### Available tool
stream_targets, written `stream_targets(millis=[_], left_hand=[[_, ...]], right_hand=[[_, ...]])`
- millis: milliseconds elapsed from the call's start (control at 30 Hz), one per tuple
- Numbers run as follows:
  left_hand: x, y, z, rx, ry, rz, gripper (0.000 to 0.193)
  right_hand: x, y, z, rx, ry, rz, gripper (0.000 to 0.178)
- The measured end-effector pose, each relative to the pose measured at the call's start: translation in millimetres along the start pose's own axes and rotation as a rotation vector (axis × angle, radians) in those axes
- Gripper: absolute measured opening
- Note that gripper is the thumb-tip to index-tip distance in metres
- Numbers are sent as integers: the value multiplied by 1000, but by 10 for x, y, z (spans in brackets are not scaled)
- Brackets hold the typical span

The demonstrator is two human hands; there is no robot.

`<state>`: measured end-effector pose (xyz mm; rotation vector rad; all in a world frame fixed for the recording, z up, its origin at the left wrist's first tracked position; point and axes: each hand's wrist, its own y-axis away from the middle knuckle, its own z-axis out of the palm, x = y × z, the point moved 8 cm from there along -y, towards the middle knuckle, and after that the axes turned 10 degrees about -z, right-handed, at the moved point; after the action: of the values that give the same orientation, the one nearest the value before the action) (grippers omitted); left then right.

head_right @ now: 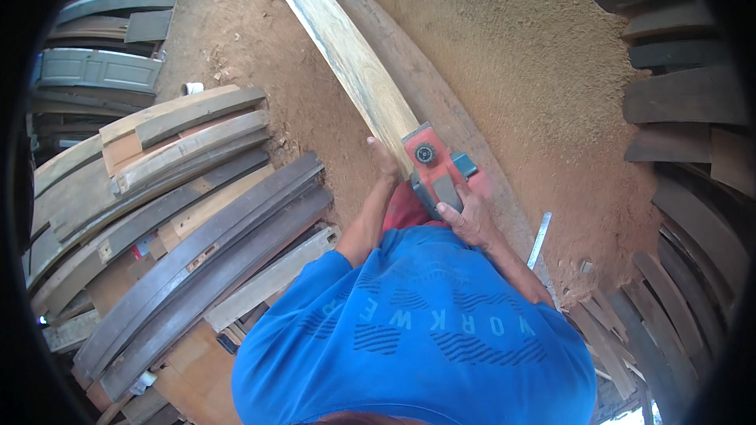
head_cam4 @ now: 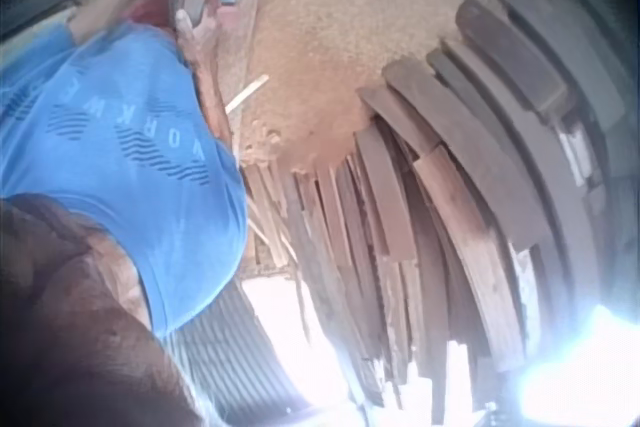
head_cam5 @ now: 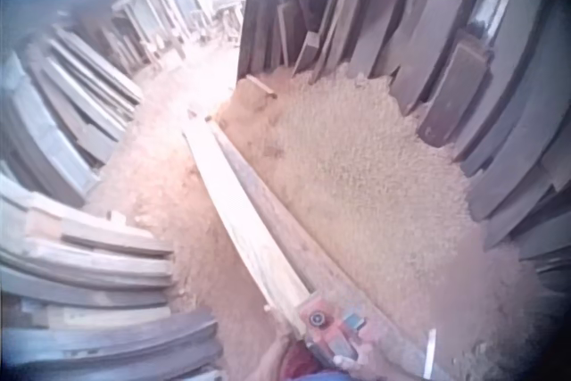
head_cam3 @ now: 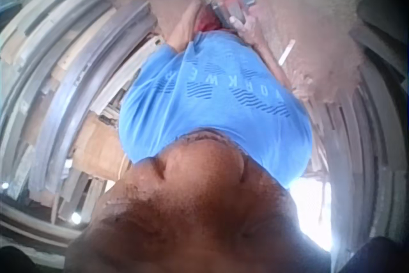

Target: The person uses a handheld electric sander to smooth the surface of a long wooden plank. They repeatedly sand the plank, flip it over to sand the other side, and inspect the surface between passes.

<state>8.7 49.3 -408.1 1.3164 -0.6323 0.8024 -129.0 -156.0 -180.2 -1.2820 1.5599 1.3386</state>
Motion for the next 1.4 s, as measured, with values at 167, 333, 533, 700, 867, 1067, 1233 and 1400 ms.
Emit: stream_targets(millis=[167,333,533,700,867,1067,1233,1400], left_hand=[[455,280,178,106,-393,-10,85],[117,227,55,56,-290,-69,82],[18,115,-71,122,-405,-51,82],[126,239,132,14,-144,-32,82],[112,123,109,-197,239,-141,85],[310,236,180,-291,443,-371,86],[211,246,120,-342,463,-338,91],[218,287,119,-311,359,-325,94]], right_hand=[[-489,-735,-53,122,-22,-8,91],[-848,-2393,-54,18,193,-42,83],[-1551,-4080,-140,20,157,-152,50],[-1054,-4146,-45,22,-239,-106,44],[-941,-2783,107,-2,-134,-81,43],[-363,-695,252,-58,-113,-57,53],[-169,290,297,8,-11,-35,62],[-549,-507,283,143,10,-81,73]])
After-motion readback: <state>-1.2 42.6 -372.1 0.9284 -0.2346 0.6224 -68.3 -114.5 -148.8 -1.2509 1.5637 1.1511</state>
